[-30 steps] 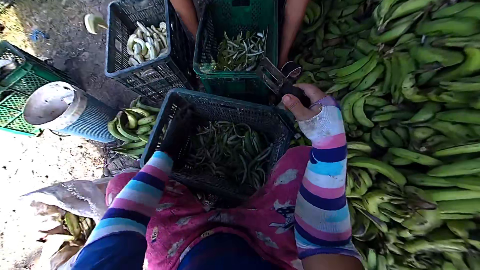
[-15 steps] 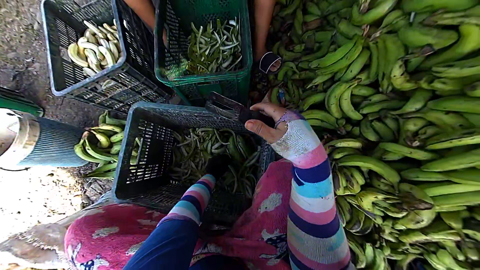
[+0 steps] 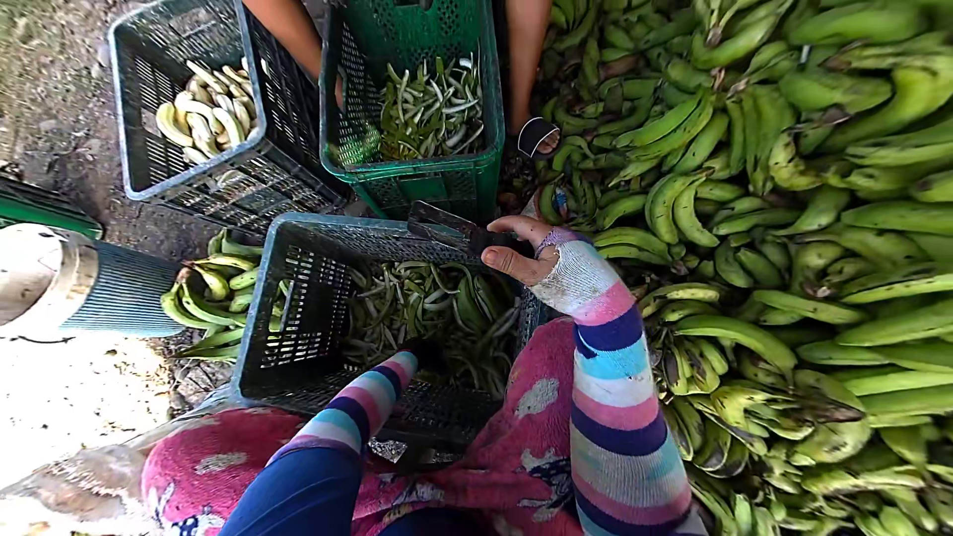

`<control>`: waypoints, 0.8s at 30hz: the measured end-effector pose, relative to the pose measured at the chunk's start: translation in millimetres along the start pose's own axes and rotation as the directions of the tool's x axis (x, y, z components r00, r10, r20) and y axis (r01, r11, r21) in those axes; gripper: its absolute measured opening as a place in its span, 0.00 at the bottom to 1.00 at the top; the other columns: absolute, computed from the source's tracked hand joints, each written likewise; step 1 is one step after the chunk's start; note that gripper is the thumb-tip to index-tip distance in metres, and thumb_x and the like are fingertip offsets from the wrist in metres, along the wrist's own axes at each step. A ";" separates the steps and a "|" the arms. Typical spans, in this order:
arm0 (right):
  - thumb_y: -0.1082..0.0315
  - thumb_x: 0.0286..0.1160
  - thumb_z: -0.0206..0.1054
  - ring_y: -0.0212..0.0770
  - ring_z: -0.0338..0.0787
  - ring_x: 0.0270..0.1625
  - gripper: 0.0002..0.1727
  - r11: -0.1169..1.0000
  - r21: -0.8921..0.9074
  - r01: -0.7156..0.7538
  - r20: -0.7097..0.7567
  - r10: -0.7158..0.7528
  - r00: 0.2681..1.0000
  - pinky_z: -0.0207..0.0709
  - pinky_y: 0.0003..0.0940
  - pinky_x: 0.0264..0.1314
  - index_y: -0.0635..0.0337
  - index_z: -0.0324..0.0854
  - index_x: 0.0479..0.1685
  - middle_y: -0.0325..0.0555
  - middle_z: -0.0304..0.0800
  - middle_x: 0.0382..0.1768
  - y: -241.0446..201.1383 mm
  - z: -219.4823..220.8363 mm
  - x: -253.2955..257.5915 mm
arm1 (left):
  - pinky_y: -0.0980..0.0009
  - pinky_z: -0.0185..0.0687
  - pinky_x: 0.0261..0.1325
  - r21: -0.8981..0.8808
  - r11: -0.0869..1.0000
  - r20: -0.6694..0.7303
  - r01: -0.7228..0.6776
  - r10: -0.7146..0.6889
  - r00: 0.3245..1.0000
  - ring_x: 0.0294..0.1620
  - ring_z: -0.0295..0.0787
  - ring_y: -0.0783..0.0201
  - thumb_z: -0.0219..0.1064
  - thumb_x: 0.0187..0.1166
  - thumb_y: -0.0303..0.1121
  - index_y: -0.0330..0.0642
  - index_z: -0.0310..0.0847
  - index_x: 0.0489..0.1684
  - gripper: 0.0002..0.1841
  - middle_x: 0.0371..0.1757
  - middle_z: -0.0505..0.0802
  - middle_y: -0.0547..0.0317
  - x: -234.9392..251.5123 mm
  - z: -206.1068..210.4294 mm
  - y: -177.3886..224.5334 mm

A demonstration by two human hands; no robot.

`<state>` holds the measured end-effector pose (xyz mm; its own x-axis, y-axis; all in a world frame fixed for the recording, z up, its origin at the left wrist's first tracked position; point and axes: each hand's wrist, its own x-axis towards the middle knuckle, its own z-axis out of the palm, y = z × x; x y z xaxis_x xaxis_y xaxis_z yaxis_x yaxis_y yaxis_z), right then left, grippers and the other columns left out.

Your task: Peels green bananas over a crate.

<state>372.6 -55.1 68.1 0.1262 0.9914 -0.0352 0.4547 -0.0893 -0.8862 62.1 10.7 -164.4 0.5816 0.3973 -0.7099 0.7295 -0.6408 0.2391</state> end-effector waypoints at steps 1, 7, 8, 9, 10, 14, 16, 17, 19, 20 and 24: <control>0.52 0.82 0.69 0.52 0.91 0.53 0.24 1.000 -0.001 -0.015 0.022 0.015 1.000 0.81 0.56 0.57 0.55 0.83 0.70 0.56 0.92 0.57 -3.0 -0.4 2.7 | 0.28 0.82 0.52 -0.060 0.998 0.067 0.028 -0.024 0.997 0.57 0.89 0.33 0.70 0.70 0.64 0.38 0.87 0.58 0.35 0.55 0.92 0.34 16.7 2.2 -8.5; 0.47 0.83 0.67 0.55 0.85 0.72 0.30 0.988 -0.084 -0.127 0.180 0.141 0.974 0.70 0.62 0.77 0.55 0.79 0.76 0.59 0.87 0.68 4.2 1.4 30.8 | 0.38 0.74 0.73 -0.499 0.825 0.003 0.263 -0.302 0.953 0.69 0.83 0.42 0.72 0.77 0.49 0.36 0.79 0.70 0.29 0.65 0.87 0.38 -17.9 -77.5 -30.3; 0.47 0.83 0.67 0.56 0.84 0.72 0.29 0.986 -0.094 -0.135 0.179 0.150 0.972 0.69 0.63 0.77 0.56 0.79 0.76 0.60 0.87 0.68 3.8 2.7 31.0 | 0.49 0.78 0.70 -0.661 0.728 -0.098 0.184 -0.327 0.940 0.63 0.85 0.51 0.72 0.78 0.43 0.36 0.78 0.70 0.26 0.62 0.88 0.42 -38.7 -89.7 -33.8; 0.48 0.84 0.66 0.57 0.84 0.73 0.29 0.985 -0.107 -0.139 0.175 0.156 0.972 0.68 0.63 0.78 0.56 0.79 0.76 0.60 0.87 0.68 3.2 3.5 30.1 | 0.59 0.81 0.64 -0.807 0.587 -0.193 0.057 -0.355 0.915 0.57 0.86 0.59 0.71 0.79 0.37 0.35 0.75 0.70 0.24 0.59 0.88 0.46 -60.4 -100.7 -33.5; 0.48 0.84 0.66 0.59 0.84 0.73 0.29 0.982 -0.123 -0.142 0.169 0.162 0.972 0.68 0.64 0.78 0.57 0.79 0.76 0.61 0.86 0.69 2.8 3.9 28.8 | 0.65 0.83 0.59 -0.890 0.447 -0.279 -0.084 -0.391 0.877 0.52 0.86 0.64 0.69 0.81 0.32 0.35 0.73 0.71 0.22 0.56 0.88 0.49 -81.9 -110.0 -30.9; 0.45 0.83 0.67 0.63 0.86 0.69 0.30 0.965 -0.207 -0.159 0.115 0.186 0.976 0.70 0.70 0.74 0.56 0.81 0.74 0.64 0.89 0.63 12.5 11.0 25.9 | 0.72 0.85 0.53 -0.821 0.288 -0.571 -0.493 -0.390 0.723 0.47 0.86 0.72 0.62 0.84 0.34 0.35 0.64 0.78 0.25 0.51 0.88 0.58 -159.1 -118.7 -19.8; 0.43 0.83 0.65 0.65 0.86 0.69 0.31 0.943 -0.275 -0.189 0.104 0.224 0.969 0.69 0.70 0.74 0.54 0.79 0.77 0.65 0.88 0.64 11.2 19.4 26.0 | 0.72 0.85 0.57 -0.770 0.244 -0.636 -0.589 -0.363 0.681 0.51 0.87 0.73 0.66 0.78 0.31 0.34 0.58 0.80 0.32 0.55 0.87 0.58 -173.2 -110.4 -21.8; 0.42 0.83 0.65 0.66 0.84 0.71 0.34 0.931 -0.302 -0.204 0.100 0.244 0.965 0.68 0.70 0.76 0.52 0.75 0.81 0.66 0.87 0.67 8.0 25.1 26.0 | 0.72 0.85 0.57 -0.765 0.257 -0.640 -0.591 -0.406 0.652 0.50 0.87 0.72 0.67 0.77 0.31 0.33 0.59 0.80 0.32 0.55 0.87 0.56 -175.0 -106.2 -19.6; 0.41 0.80 0.68 0.67 0.82 0.74 0.39 0.917 -0.335 -0.215 0.072 0.252 0.965 0.68 0.70 0.78 0.52 0.69 0.85 0.67 0.84 0.70 -1.2 43.5 23.6 | 0.70 0.85 0.47 -0.783 0.278 -0.607 -0.556 -0.540 0.583 0.40 0.86 0.69 0.71 0.77 0.30 0.32 0.70 0.71 0.25 0.45 0.89 0.55 -166.7 -95.6 -14.8; 0.41 0.78 0.70 0.67 0.82 0.74 0.41 0.916 -0.341 -0.210 0.056 0.243 0.968 0.68 0.69 0.78 0.53 0.68 0.86 0.68 0.84 0.69 -8.2 56.3 21.0 | 0.69 0.86 0.45 -0.792 0.261 -0.585 -0.551 -0.580 0.567 0.39 0.87 0.68 0.72 0.77 0.30 0.32 0.71 0.69 0.24 0.44 0.88 0.53 -160.2 -88.8 -14.8; 0.46 0.85 0.62 0.57 0.86 0.73 0.34 0.972 -0.222 -0.074 0.067 0.091 0.994 0.72 0.59 0.80 0.55 0.70 0.84 0.60 0.87 0.69 -23.2 119.6 5.3 | 0.63 0.90 0.50 -0.697 0.141 -0.603 -0.703 -0.646 0.469 0.45 0.90 0.61 0.69 0.79 0.30 0.32 0.64 0.77 0.29 0.51 0.89 0.46 -149.7 -84.0 -14.1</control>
<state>257.2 -36.3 33.2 0.1074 0.9834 -0.1462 0.6287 -0.1811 -0.7563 -5.1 15.5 -5.8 0.0187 0.9960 -0.0878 -0.0554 0.0887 0.9945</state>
